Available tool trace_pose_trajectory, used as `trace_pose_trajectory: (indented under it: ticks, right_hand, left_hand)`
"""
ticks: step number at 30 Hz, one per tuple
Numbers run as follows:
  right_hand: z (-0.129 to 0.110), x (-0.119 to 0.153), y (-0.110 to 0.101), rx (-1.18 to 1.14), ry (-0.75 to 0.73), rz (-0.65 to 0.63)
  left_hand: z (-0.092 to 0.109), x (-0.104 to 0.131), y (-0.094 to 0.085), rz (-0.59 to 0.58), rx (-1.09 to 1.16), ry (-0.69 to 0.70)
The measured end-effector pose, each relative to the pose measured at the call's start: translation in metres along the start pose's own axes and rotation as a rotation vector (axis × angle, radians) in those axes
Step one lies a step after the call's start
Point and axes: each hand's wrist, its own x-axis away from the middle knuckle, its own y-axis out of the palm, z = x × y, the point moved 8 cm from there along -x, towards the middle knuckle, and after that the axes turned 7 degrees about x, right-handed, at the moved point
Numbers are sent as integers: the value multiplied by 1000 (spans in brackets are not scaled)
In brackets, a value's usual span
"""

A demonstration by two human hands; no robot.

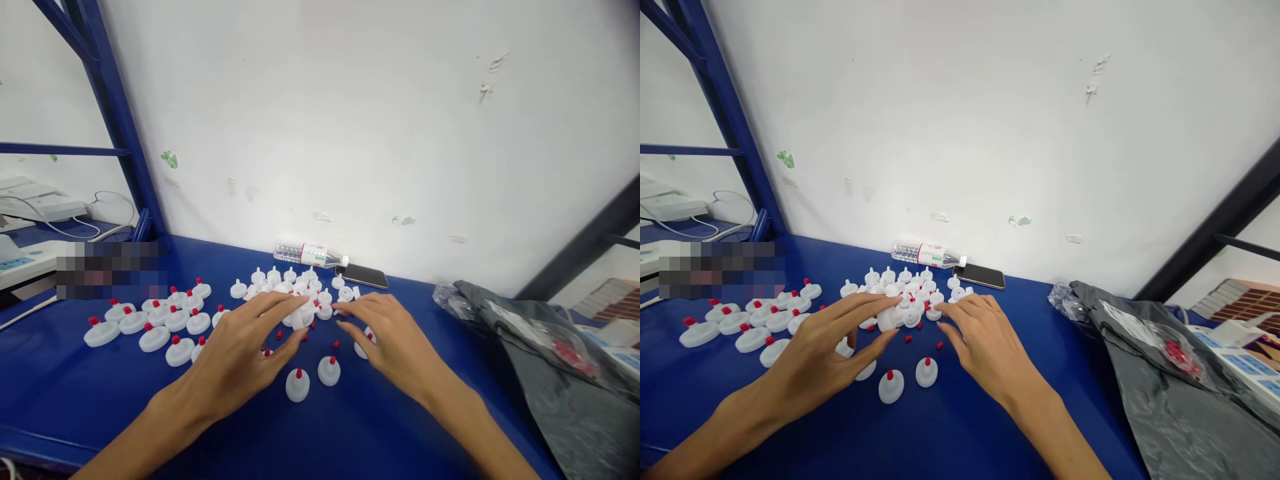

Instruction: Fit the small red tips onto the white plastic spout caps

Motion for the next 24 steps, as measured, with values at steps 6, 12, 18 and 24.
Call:
trace_pose_trajectory:
  ticks: [6,12,18,24]
  right_hand:
    - [-1,3,28,163,-132,-218]
    - [-5,-1,30,114,-144,-195]
    - [1,-4,-4,-360,135,41]
    - [-3,-3,-7,-501,173,82]
  left_hand:
    - [-3,1,2,-30,-38,-18]
    - [-4,1,9,-59,-77,13]
    - [-4,1,13,-111,-24,12]
    - [3,3,16,-168,56,46]
